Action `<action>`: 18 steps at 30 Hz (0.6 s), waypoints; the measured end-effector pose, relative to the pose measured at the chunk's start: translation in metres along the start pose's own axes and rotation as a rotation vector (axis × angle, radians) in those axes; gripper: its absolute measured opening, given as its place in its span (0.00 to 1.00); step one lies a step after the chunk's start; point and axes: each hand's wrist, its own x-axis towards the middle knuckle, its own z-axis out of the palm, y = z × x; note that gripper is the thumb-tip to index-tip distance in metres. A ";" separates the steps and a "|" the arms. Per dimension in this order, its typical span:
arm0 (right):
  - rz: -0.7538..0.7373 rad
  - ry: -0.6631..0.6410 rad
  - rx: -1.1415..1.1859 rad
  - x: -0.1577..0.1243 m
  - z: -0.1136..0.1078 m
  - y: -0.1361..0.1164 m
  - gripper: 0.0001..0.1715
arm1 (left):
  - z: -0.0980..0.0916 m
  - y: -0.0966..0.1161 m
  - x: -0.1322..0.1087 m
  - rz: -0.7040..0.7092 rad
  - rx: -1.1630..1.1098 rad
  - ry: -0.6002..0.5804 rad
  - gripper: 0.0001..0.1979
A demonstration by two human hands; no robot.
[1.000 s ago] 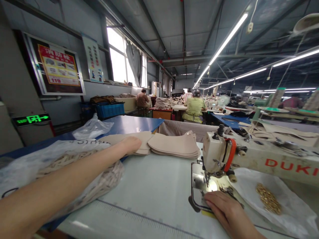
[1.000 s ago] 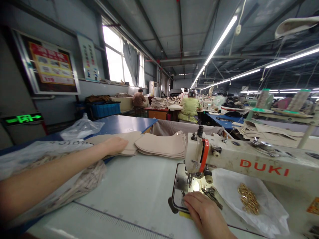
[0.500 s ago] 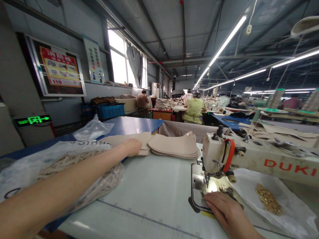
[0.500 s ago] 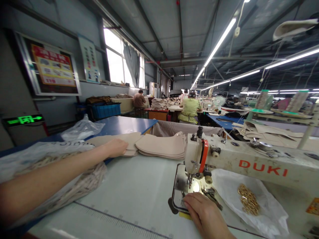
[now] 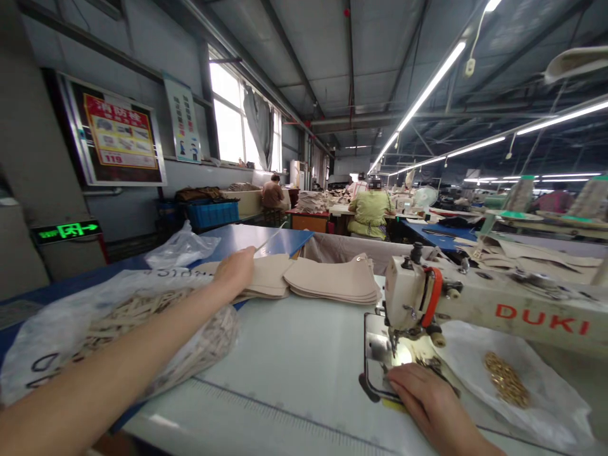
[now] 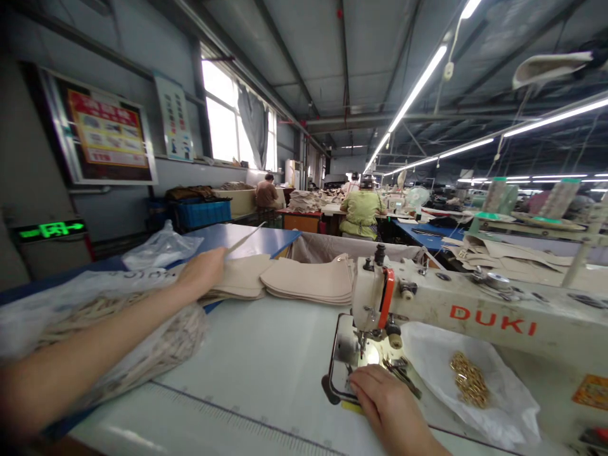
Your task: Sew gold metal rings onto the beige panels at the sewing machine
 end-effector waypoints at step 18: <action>-0.029 -0.006 0.043 0.006 0.020 -0.035 0.17 | 0.081 0.123 -0.223 0.968 -0.098 0.549 0.01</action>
